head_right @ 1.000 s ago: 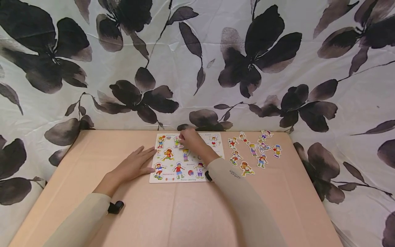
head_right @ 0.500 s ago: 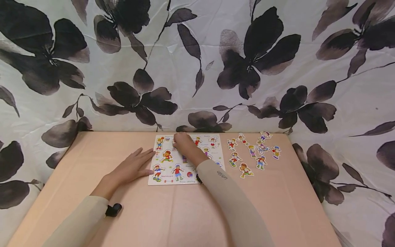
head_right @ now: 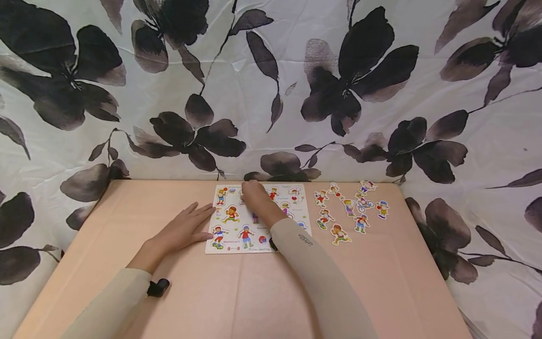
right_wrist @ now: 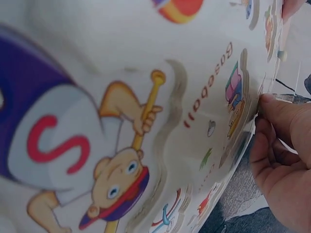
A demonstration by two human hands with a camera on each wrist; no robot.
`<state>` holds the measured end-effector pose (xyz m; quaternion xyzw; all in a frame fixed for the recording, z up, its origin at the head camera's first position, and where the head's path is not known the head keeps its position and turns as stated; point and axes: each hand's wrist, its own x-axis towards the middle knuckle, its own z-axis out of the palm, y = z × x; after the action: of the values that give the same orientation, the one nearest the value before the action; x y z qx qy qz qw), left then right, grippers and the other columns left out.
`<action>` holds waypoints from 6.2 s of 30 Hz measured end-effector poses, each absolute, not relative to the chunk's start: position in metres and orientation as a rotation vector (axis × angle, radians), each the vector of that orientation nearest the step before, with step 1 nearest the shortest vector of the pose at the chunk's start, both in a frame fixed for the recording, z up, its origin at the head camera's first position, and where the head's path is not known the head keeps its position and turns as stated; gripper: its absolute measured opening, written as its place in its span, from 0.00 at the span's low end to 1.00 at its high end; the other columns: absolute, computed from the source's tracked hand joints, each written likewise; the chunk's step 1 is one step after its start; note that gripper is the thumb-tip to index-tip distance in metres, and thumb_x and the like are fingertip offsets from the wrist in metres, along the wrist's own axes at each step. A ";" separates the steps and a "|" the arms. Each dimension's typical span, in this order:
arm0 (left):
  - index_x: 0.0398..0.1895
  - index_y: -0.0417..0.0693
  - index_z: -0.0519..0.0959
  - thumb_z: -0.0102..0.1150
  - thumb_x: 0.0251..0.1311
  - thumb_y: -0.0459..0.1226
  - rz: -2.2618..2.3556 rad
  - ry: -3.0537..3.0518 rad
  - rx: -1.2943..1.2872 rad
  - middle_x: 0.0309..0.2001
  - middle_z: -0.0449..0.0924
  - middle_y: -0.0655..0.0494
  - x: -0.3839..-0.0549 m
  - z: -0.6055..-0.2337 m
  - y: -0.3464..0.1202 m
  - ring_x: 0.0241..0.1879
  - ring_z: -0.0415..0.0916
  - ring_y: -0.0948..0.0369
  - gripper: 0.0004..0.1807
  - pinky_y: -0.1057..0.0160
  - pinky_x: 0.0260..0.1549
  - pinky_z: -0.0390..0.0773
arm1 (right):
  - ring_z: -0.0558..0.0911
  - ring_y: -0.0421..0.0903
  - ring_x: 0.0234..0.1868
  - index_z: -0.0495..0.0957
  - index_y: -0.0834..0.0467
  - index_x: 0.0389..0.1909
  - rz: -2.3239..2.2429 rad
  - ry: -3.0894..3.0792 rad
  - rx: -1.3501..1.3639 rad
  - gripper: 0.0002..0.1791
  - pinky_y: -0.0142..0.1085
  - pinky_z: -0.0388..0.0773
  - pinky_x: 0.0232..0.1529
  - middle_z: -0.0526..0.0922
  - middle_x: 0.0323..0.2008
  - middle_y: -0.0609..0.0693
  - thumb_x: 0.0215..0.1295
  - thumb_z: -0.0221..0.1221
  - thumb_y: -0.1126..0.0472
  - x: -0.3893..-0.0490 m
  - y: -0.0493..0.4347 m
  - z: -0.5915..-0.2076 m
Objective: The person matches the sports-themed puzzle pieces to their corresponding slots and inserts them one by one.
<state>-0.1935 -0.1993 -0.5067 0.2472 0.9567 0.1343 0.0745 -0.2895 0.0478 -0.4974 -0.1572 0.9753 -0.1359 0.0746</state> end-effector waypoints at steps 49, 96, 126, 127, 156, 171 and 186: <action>0.81 0.51 0.61 0.63 0.64 0.62 0.385 2.839 0.722 0.82 0.57 0.51 -0.196 -0.507 -0.197 0.79 0.48 0.33 0.48 0.28 0.72 0.57 | 0.80 0.53 0.48 0.79 0.61 0.59 -0.914 2.961 -0.269 0.18 0.47 0.81 0.49 0.82 0.47 0.56 0.74 0.62 0.57 -0.242 0.241 -0.476; 0.81 0.51 0.61 0.63 0.64 0.61 0.382 2.860 0.716 0.81 0.57 0.51 -0.191 -0.505 -0.198 0.79 0.49 0.33 0.47 0.28 0.72 0.57 | 0.77 0.51 0.41 0.79 0.59 0.50 -0.891 2.966 -0.054 0.11 0.40 0.76 0.39 0.79 0.41 0.55 0.79 0.54 0.57 -0.247 0.279 -0.495; 0.81 0.49 0.60 0.63 0.66 0.59 0.378 2.836 0.731 0.82 0.56 0.50 -0.191 -0.502 -0.198 0.79 0.48 0.32 0.46 0.26 0.71 0.56 | 0.78 0.46 0.35 0.84 0.60 0.40 -0.704 3.022 -0.491 0.06 0.37 0.77 0.36 0.81 0.35 0.53 0.72 0.63 0.60 -0.276 0.183 -0.494; 0.81 0.49 0.61 0.63 0.66 0.59 0.383 2.836 0.734 0.82 0.57 0.50 -0.191 -0.502 -0.198 0.79 0.48 0.32 0.46 0.26 0.71 0.57 | 0.78 0.45 0.35 0.84 0.59 0.40 -0.701 3.016 -0.492 0.06 0.37 0.78 0.36 0.81 0.35 0.52 0.72 0.63 0.60 -0.276 0.180 -0.495; 0.81 0.50 0.61 0.62 0.66 0.60 0.368 2.855 0.731 0.82 0.57 0.51 -0.191 -0.508 -0.199 0.79 0.49 0.33 0.46 0.27 0.71 0.58 | 0.79 0.47 0.39 0.84 0.59 0.40 -0.501 3.025 -0.529 0.05 0.38 0.81 0.42 0.81 0.38 0.54 0.73 0.63 0.61 -0.280 0.143 -0.497; 0.81 0.50 0.61 0.62 0.66 0.60 0.353 2.862 0.743 0.81 0.57 0.50 -0.189 -0.507 -0.199 0.79 0.49 0.33 0.46 0.27 0.71 0.58 | 0.79 0.47 0.40 0.84 0.60 0.40 -0.486 3.018 -0.489 0.05 0.39 0.82 0.43 0.82 0.40 0.54 0.73 0.62 0.62 -0.282 0.140 -0.502; 0.81 0.51 0.61 0.62 0.66 0.61 0.357 2.861 0.744 0.81 0.57 0.51 -0.191 -0.506 -0.200 0.79 0.49 0.33 0.46 0.27 0.71 0.58 | 0.76 0.48 0.40 0.83 0.60 0.51 -0.686 2.974 -0.406 0.11 0.40 0.78 0.42 0.80 0.42 0.54 0.75 0.61 0.58 -0.273 0.164 -0.486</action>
<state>-0.1905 -0.1996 -0.5060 0.2490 0.9576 0.1195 0.0817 -0.2728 0.1638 -0.4859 -0.1318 0.9654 -0.2228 0.0315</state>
